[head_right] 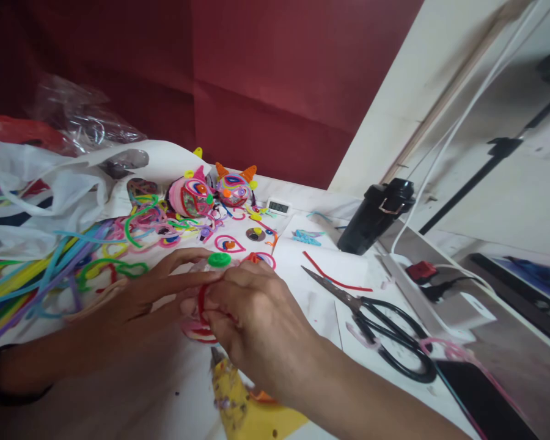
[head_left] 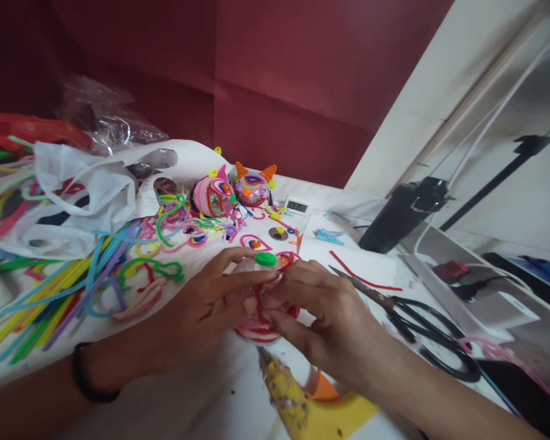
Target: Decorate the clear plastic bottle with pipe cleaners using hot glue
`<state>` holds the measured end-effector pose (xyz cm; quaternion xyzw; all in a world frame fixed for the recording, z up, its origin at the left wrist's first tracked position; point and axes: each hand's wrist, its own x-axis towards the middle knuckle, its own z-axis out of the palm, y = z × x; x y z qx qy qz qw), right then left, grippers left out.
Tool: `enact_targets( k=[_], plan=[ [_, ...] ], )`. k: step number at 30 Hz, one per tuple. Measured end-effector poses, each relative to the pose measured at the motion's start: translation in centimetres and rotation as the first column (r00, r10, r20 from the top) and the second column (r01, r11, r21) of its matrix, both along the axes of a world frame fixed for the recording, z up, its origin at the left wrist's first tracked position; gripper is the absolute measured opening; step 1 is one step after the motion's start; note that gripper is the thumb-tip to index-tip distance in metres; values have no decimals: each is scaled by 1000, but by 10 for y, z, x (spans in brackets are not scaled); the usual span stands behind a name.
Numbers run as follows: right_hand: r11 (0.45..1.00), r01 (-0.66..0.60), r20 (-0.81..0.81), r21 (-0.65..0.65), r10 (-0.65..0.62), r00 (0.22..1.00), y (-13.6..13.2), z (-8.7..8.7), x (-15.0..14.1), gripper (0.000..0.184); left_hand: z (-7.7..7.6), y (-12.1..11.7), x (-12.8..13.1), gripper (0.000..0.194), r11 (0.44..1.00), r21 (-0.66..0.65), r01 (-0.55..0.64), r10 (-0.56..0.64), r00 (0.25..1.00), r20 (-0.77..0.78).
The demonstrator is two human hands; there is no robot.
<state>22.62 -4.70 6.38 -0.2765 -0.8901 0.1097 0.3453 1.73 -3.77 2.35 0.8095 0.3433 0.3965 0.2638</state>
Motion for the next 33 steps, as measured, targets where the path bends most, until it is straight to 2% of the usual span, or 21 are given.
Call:
enact_targets(
  k=[9,17,22,28,33],
  plan=[
    [999,-3,-19,36,3,1000,2,-2,-2,12,-1,-2,4,29,998,17,-57,57,998,11],
    [994,-93,13,51,92,996,-4,4,11,17,1,-1,3,29,998,24,-56,56,998,-14],
    [970,-147,114,192,126,985,-6,-2,17,18,0,0,2,29,998,31,-48,49,998,-28],
    [893,-170,228,416,79,971,-4,-8,20,23,-2,-2,2,30,999,2,-48,48,999,-8],
    [868,-187,248,460,76,966,-4,-7,19,27,1,-2,3,29,998,32,-53,54,998,-33]
  ],
)
